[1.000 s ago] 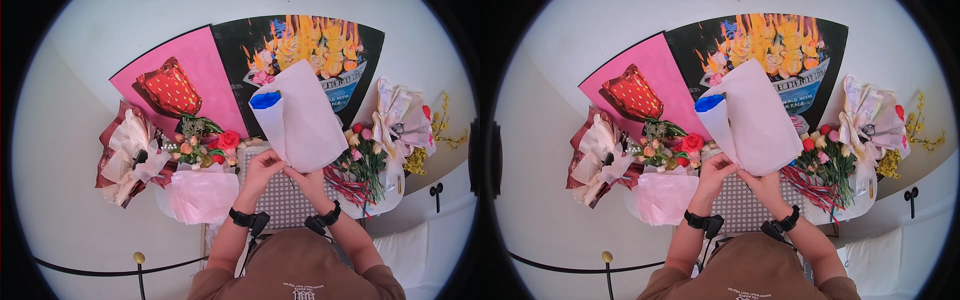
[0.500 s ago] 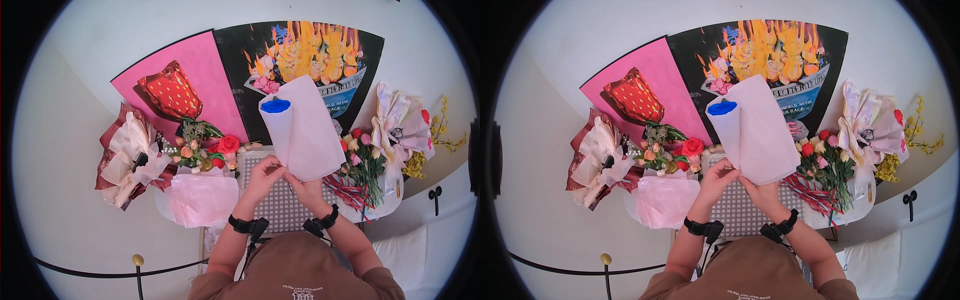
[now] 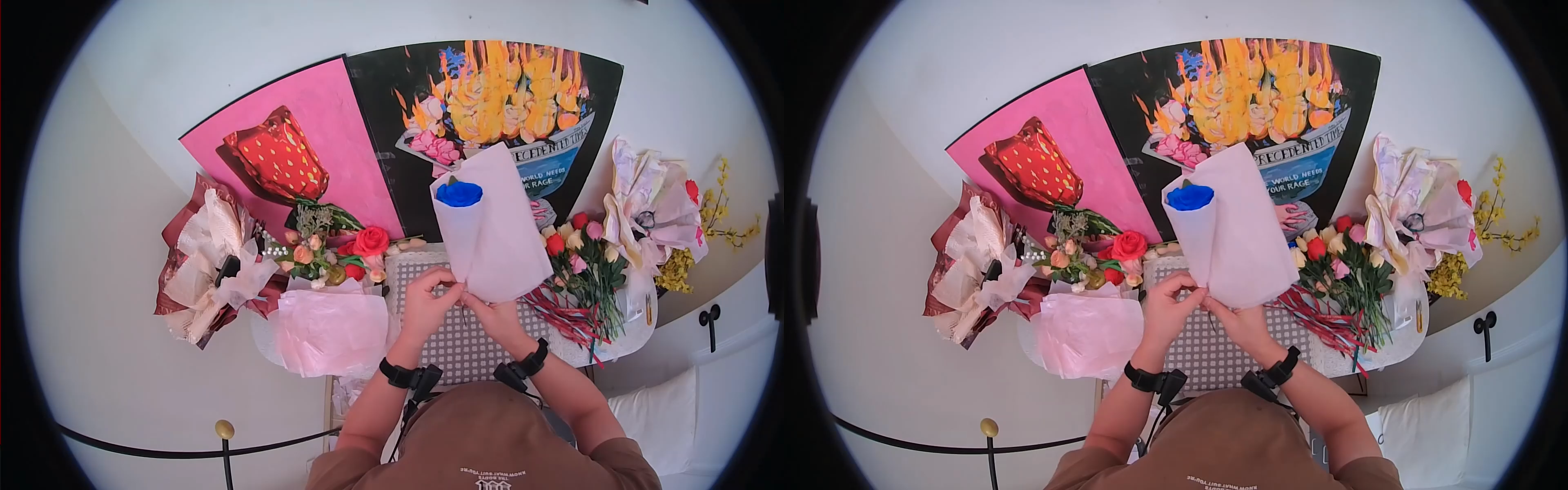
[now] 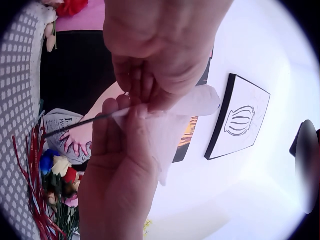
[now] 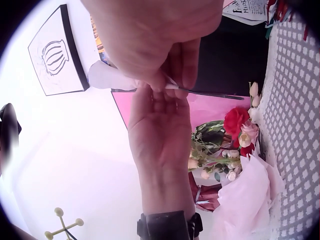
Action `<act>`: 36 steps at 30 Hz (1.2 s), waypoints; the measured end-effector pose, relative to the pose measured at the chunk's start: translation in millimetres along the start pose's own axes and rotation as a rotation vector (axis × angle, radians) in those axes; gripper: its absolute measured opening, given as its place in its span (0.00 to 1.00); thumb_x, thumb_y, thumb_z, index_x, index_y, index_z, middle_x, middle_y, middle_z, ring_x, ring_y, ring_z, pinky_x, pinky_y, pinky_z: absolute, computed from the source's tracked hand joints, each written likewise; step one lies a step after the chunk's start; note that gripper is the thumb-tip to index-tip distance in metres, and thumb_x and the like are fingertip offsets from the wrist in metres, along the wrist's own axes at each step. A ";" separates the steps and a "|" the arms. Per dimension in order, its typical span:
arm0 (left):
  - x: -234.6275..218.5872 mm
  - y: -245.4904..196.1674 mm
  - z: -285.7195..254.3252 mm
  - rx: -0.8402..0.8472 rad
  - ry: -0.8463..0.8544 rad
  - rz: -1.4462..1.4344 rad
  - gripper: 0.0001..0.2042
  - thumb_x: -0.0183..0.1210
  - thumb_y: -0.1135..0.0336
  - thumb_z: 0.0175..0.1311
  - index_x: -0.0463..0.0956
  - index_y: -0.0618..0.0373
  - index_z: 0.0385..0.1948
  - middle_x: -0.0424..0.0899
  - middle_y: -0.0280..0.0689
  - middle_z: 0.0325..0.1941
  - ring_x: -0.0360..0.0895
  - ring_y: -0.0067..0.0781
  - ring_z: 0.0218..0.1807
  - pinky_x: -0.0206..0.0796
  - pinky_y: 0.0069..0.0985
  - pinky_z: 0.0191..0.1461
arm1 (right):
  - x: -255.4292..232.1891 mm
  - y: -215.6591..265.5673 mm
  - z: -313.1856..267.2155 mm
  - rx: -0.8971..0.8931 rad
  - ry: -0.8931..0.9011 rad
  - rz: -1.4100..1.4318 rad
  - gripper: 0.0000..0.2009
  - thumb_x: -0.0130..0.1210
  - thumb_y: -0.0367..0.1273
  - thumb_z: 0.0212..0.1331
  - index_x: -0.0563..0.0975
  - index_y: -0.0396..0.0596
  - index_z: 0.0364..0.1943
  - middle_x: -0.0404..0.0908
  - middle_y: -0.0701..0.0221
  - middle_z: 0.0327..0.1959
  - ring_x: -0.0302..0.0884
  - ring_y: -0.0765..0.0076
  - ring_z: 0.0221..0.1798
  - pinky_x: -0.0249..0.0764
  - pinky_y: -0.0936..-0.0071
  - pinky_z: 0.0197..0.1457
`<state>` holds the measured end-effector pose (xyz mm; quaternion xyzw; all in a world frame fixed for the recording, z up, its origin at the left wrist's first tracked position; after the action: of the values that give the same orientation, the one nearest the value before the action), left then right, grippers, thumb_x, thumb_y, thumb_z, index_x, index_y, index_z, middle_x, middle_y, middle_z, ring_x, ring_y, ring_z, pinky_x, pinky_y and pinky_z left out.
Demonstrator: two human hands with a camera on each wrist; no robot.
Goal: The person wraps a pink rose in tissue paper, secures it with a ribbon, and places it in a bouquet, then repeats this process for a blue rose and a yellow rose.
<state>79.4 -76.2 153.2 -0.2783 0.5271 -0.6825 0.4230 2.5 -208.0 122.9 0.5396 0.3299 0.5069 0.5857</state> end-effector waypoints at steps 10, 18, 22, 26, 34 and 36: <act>-22.9 18.6 -7.3 -0.049 0.018 -0.009 0.04 0.59 0.74 0.67 0.72 0.60 0.35 0.81 0.30 0.31 0.75 0.12 0.33 0.67 0.16 0.34 | -64.6 45.0 13.9 -0.131 0.178 -0.229 0.24 0.66 0.39 0.58 0.78 0.38 0.54 0.83 0.66 0.52 0.79 0.69 0.54 0.74 0.67 0.56; -23.6 7.5 -20.1 0.031 0.013 0.160 0.05 0.60 0.74 0.67 0.73 0.61 0.34 0.82 0.32 0.27 0.77 0.16 0.29 0.68 0.19 0.32 | -64.0 139.4 66.3 0.011 0.063 0.076 0.18 0.60 0.26 0.62 0.76 0.36 0.56 0.85 0.67 0.47 0.82 0.79 0.46 0.77 0.79 0.49; -24.9 8.8 -23.6 0.071 -0.149 0.407 0.04 0.60 0.74 0.67 0.73 0.61 0.34 0.81 0.36 0.25 0.79 0.20 0.28 0.69 0.21 0.31 | -66.9 133.0 74.7 -0.016 -0.038 -0.212 0.14 0.60 0.25 0.63 0.78 0.36 0.52 0.86 0.67 0.43 0.82 0.80 0.42 0.77 0.81 0.45; -21.6 12.6 -24.9 0.127 -0.204 0.474 0.04 0.60 0.75 0.67 0.73 0.61 0.34 0.80 0.37 0.25 0.78 0.18 0.28 0.68 0.21 0.30 | -65.7 123.7 75.6 -0.071 -0.043 -0.085 0.13 0.60 0.26 0.63 0.79 0.37 0.50 0.86 0.67 0.41 0.83 0.80 0.42 0.77 0.80 0.44; -9.6 13.7 -13.8 -0.148 -0.177 -0.368 0.03 0.58 0.76 0.69 0.72 0.61 0.36 0.78 0.27 0.32 0.74 0.13 0.33 0.65 0.13 0.39 | -43.3 45.6 29.9 0.123 0.140 0.136 0.21 0.63 0.26 0.60 0.75 0.41 0.57 0.85 0.67 0.44 0.84 0.74 0.41 0.79 0.77 0.48; 0.5 5.1 -7.0 -0.121 -0.207 -0.371 0.03 0.59 0.76 0.68 0.73 0.61 0.34 0.78 0.27 0.31 0.73 0.13 0.33 0.65 0.14 0.39 | -10.9 38.8 14.4 0.149 0.288 0.092 0.22 0.67 0.25 0.54 0.76 0.39 0.55 0.85 0.66 0.44 0.84 0.72 0.41 0.80 0.74 0.48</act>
<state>74.8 -73.7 146.3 -0.4639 0.4607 -0.6836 0.3244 3.7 -226.4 161.6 0.5180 0.4221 0.5794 0.4667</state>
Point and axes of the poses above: each hand's wrist, its own z-axis towards the middle knuckle, its own x-axis out of the palm, y = z × x, the point moved 3 cm from there along z, towards the middle knuckle
